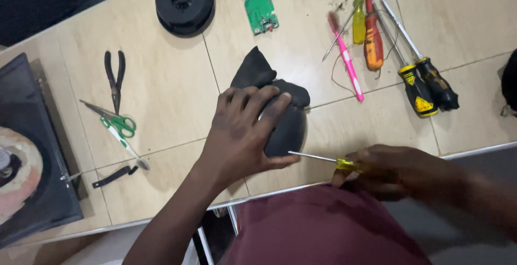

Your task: The person uses a yellow screwdriver to loosen screws on a black dome-shaped device, then separates the two halves of the casing to reveal internal components. The person inspects the interior briefly before the clip ends.

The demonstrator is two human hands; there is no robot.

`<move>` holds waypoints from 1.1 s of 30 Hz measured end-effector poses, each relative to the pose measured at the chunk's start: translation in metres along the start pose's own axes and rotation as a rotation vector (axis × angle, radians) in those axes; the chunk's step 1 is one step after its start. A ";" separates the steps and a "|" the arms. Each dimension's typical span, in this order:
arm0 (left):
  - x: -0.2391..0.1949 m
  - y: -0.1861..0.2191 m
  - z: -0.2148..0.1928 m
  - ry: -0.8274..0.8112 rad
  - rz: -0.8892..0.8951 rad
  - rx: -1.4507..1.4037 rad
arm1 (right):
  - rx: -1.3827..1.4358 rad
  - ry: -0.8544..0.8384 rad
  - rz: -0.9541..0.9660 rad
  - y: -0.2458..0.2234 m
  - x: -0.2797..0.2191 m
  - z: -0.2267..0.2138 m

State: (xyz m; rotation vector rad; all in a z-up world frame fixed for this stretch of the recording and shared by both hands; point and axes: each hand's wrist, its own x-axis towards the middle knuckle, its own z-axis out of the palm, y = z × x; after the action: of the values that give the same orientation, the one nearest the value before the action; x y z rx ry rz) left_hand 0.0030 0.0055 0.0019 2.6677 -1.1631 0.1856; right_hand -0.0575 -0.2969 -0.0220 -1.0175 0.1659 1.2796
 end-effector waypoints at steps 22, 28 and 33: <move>0.001 -0.008 0.003 0.025 0.050 0.024 | 0.017 0.037 0.071 0.032 0.009 -0.027; -0.002 -0.010 0.005 0.017 0.070 0.017 | -0.142 0.117 -0.227 0.033 0.012 -0.003; -0.001 -0.014 0.004 -0.005 0.058 -0.014 | -1.500 0.588 -0.794 0.027 0.012 0.012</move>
State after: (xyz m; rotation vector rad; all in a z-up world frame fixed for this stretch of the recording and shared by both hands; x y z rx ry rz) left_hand 0.0125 0.0143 -0.0040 2.6261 -1.2393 0.1801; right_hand -0.0812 -0.2814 -0.0370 -2.3786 -0.8174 0.1373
